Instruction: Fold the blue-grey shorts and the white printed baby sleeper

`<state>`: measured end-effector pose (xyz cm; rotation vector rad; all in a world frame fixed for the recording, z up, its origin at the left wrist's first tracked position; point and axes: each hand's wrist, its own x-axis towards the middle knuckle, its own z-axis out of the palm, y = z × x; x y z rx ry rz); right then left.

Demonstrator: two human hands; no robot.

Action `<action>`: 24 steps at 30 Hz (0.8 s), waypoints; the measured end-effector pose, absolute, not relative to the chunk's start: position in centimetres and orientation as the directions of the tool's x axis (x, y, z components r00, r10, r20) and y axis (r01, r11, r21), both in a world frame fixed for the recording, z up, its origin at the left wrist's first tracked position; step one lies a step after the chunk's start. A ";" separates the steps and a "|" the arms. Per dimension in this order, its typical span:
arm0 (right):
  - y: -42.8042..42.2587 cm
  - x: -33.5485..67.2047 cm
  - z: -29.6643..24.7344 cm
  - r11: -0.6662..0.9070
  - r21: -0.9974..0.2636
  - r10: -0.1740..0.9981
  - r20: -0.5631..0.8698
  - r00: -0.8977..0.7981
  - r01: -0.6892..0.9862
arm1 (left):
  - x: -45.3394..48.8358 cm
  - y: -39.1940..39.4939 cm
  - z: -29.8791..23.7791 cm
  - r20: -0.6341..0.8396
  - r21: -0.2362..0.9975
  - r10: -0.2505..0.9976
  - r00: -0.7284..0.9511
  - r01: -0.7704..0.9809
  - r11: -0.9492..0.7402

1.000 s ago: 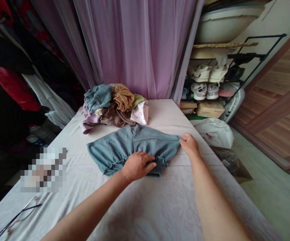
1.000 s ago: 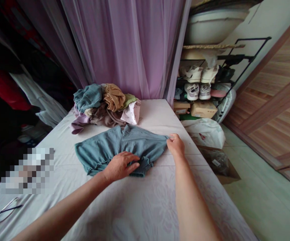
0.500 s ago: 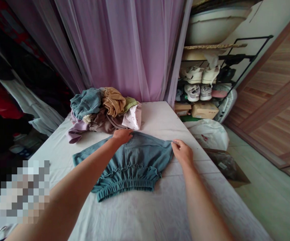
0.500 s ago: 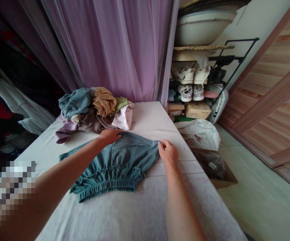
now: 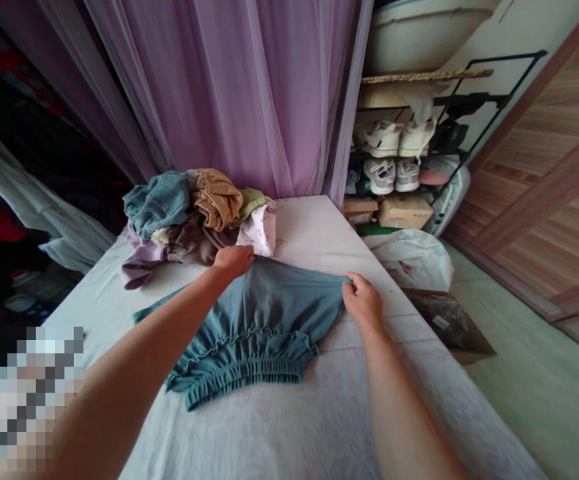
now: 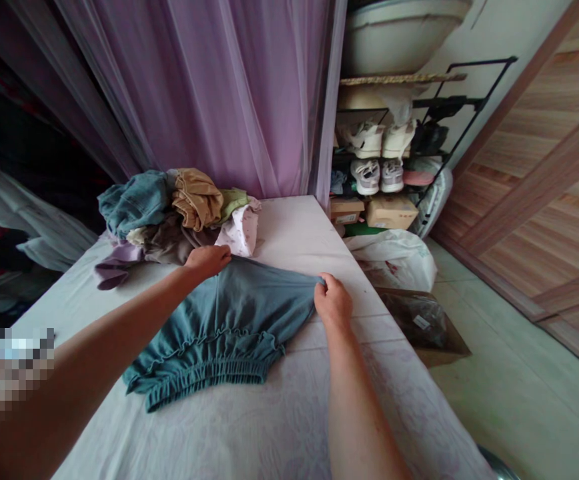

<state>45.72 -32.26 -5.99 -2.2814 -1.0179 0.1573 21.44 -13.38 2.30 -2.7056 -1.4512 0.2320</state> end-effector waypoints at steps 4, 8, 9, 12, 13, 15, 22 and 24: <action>-32.1 45.6 -6.2 -0.506 -0.601 0.671 0.176 0.720 0.619 | 21.8 -12.4 1.8 -0.046 -0.090 0.869 0.493 0.864 -0.495; -31.9 45.4 -6.6 -0.506 -0.612 0.639 0.207 0.741 0.608 | 22.5 -12.2 0.3 -0.055 -0.079 0.879 0.474 0.876 -0.477; -31.9 45.3 -6.6 -0.511 -0.614 0.629 0.210 0.748 0.602 | 22.6 -12.2 0.0 -0.056 -0.078 0.879 0.474 0.875 -0.477; -31.9 45.3 -6.7 -0.514 -0.620 0.612 0.219 0.760 0.593 | 23.0 -12.8 -0.8 -0.047 -0.068 0.884 0.466 0.881 -0.468; -31.9 45.3 -6.7 -0.512 -0.622 0.611 0.221 0.760 0.592 | 23.0 -13.1 -0.9 -0.045 -0.058 0.886 0.462 0.884 -0.464; -31.9 45.3 -6.6 -0.506 -0.626 0.614 0.222 0.758 0.593 | 23.0 -14.2 -1.0 -0.035 -0.018 0.885 0.465 0.885 -0.465; -32.0 45.5 -6.3 -0.480 -0.678 0.617 0.190 0.764 0.556 | 20.5 -22.9 -2.2 0.137 0.219 0.682 0.718 0.650 -0.728; -32.0 45.6 -6.4 -0.438 -0.736 0.605 0.184 0.775 0.516 | 19.5 -25.6 -3.0 0.121 0.277 0.594 0.796 0.547 -0.790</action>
